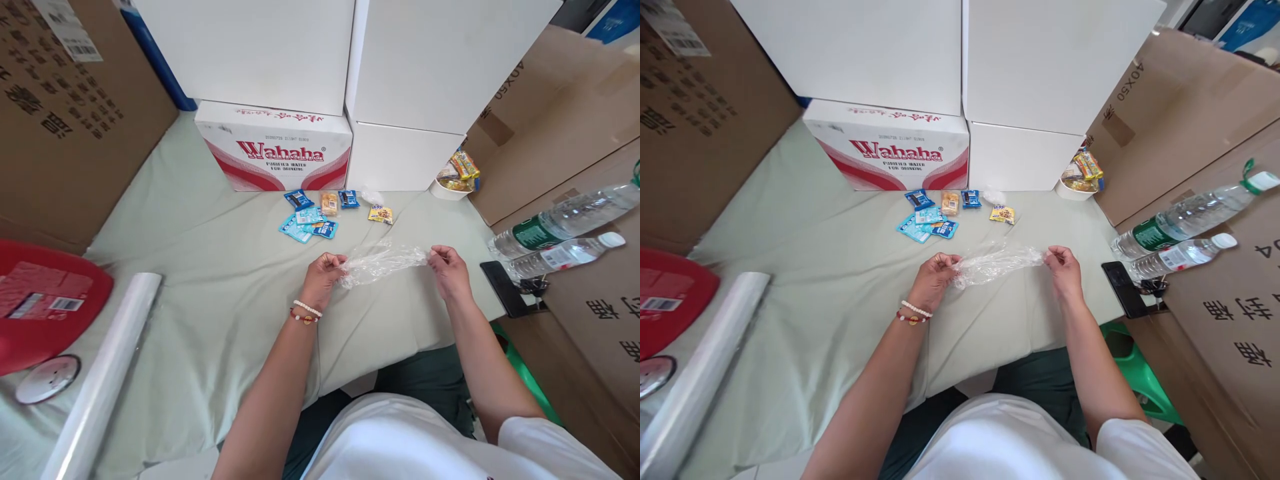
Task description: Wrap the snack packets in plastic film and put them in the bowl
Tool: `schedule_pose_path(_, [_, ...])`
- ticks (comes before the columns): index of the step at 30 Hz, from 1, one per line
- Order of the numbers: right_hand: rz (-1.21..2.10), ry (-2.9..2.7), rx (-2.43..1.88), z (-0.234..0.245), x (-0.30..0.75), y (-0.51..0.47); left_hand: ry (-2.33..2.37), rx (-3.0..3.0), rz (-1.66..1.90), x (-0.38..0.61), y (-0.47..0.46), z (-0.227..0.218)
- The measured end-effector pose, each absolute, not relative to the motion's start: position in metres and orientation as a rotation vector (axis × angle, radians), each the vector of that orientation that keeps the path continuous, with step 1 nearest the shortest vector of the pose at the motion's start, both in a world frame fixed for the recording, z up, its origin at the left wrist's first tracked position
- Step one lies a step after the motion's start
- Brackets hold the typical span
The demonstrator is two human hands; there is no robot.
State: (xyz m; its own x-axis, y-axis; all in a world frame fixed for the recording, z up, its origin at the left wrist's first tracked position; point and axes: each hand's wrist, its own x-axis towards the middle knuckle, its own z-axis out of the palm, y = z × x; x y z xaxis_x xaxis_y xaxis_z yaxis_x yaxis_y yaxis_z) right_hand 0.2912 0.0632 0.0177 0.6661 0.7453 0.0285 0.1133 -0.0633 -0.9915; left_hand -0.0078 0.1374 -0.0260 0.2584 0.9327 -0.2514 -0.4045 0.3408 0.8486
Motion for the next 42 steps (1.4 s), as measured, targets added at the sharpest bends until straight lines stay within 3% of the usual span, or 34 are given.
schedule_pose_path(3, [0.490,-0.804,-1.654,0.030,0.269,0.064,0.895,0.797,1.106,-0.005,0.137,-0.026])
schedule_pose_path(7, [1.253,-0.716,-1.626,0.041,0.214,0.070,0.886,0.876,1.173,0.001,0.132,-0.023])
schedule_pose_path(9, [1.479,-0.628,-1.607,0.038,0.190,0.079,0.823,0.930,1.160,0.002,0.128,-0.019])
schedule_pose_path(13, [1.356,-0.617,-1.494,0.026,0.166,0.099,0.631,0.912,1.040,0.003,0.120,-0.011])
schedule_pose_path(21, [1.260,-1.045,-1.497,0.024,0.157,0.098,0.976,0.894,1.083,0.015,0.120,-0.019])
schedule_pose_path(29, [1.288,-0.555,-1.425,0.018,0.189,0.082,1.255,0.659,1.210,0.019,0.122,-0.023])
schedule_pose_path(34, [1.209,-0.524,-1.550,0.009,0.213,0.064,1.433,0.673,1.202,-0.007,0.111,-0.020])
schedule_pose_path(42, [1.205,-0.963,-1.519,-0.015,0.253,0.038,1.519,0.962,0.918,-0.083,0.063,-0.010])
